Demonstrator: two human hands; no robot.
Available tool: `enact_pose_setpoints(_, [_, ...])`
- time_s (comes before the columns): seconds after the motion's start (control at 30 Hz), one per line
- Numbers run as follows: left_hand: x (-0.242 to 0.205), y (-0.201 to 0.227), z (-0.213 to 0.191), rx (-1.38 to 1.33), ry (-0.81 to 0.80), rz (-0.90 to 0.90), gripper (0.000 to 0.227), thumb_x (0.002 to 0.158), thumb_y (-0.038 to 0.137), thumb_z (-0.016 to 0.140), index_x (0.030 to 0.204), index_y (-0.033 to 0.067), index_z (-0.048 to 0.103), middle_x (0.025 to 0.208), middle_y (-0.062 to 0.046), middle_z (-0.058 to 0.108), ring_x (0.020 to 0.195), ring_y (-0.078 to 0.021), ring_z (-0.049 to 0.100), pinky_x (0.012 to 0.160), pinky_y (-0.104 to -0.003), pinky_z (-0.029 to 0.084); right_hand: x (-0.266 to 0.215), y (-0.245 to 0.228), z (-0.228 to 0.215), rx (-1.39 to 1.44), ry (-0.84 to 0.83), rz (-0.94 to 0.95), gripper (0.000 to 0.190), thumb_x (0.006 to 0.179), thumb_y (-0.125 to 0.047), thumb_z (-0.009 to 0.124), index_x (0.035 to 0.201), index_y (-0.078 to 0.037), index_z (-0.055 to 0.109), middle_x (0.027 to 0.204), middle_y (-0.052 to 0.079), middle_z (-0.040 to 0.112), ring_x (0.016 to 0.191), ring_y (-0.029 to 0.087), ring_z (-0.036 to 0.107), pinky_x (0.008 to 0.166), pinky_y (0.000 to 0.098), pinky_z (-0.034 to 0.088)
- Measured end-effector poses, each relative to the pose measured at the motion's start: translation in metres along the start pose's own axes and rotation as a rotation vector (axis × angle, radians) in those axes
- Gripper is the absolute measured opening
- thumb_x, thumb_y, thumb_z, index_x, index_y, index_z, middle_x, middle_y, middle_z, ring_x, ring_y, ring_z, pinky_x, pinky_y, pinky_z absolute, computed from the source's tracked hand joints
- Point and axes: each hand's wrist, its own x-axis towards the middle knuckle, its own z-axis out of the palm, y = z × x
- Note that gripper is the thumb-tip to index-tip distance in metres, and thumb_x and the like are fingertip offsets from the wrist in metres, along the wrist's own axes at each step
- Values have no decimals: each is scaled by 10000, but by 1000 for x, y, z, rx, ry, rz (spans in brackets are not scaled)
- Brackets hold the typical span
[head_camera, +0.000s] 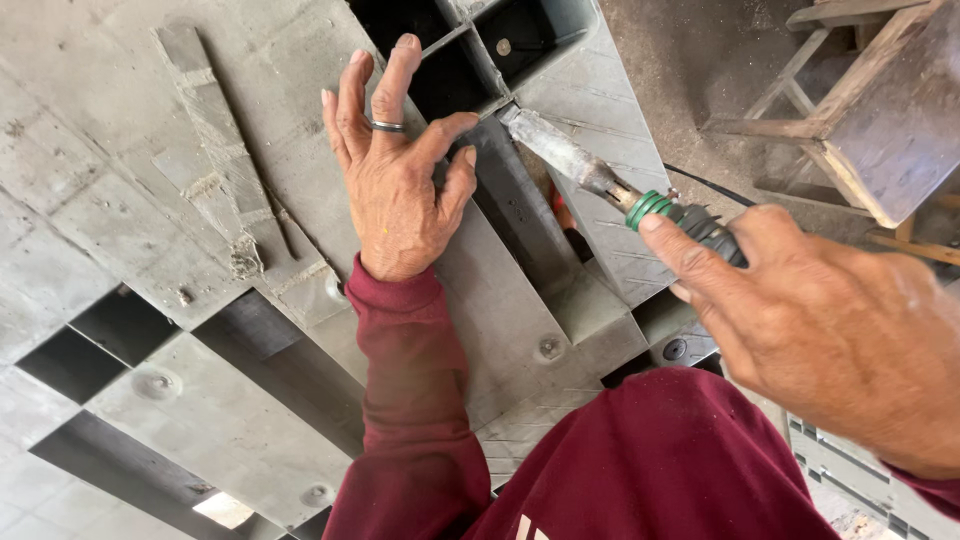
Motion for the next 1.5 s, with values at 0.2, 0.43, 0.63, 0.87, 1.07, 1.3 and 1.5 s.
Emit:
enact_pose_setpoints(0.2, [0, 1, 0, -8, -7, -22, 184, 919, 237, 782, 1101, 232, 811, 1649, 16, 310, 1566, -338, 177, 1304, -617, 131, 3, -5, -14, -69, 110, -22, 614, 872, -382, 715, 1465, -284, 588, 706, 42, 488, 371, 122, 499, 323, 319, 412])
enact_pose_setpoints(0.43, [1, 0, 1, -9, -23, -41, 241, 899, 216, 782, 1137, 247, 809, 1693, 5, 313, 1617, -365, 173, 1340, -647, 134, 4, -1, -13, -158, 25, -38, 660, 865, -420, 694, 1499, -309, 548, 756, 30, 507, 403, 97, 529, 326, 298, 414])
enact_pose_setpoints(0.63, [1, 1, 1, -14, -23, -55, 207, 897, 180, 769, 1088, 249, 810, 1650, 14, 313, 1578, -345, 172, 1308, -615, 128, 2, 6, -10, -170, 93, -122, 657, 854, -370, 713, 1480, -237, 565, 730, 55, 500, 401, 115, 517, 307, 291, 416])
enact_pose_setpoints(0.87, [1, 0, 1, -16, -13, -56, 238, 883, 151, 750, 1094, 246, 808, 1666, 15, 324, 1580, -342, 171, 1311, -615, 130, 6, 13, -6, -211, -38, -148, 700, 871, -420, 671, 1521, -223, 502, 742, 57, 503, 411, 93, 527, 319, 262, 448])
enact_pose_setpoints(1.07, [2, 0, 0, -34, -19, -51, 200, 900, 158, 755, 1074, 243, 803, 1645, 11, 326, 1577, -347, 174, 1306, -619, 127, 0, 27, 7, -419, -47, -378, 653, 907, -374, 621, 1465, -52, 512, 786, 99, 624, 628, 157, 591, 393, 243, 495])
enact_pose_setpoints(1.3, [3, 1, 0, -22, -17, -56, 194, 909, 145, 751, 1071, 238, 805, 1651, 1, 323, 1578, -349, 181, 1307, -607, 135, -20, 46, 38, -356, 138, -377, 589, 869, -275, 685, 1377, 4, 579, 885, 190, 712, 771, 229, 633, 568, 283, 537])
enact_pose_setpoints(1.5, [2, 0, -1, -27, -7, -57, 198, 906, 115, 745, 1063, 220, 803, 1649, -1, 331, 1578, -346, 193, 1314, -599, 148, -30, 41, 90, 1407, 37, 200, 863, 886, -233, 679, 1662, -65, 339, 1126, 140, 743, 559, 138, 677, 382, 240, 600])
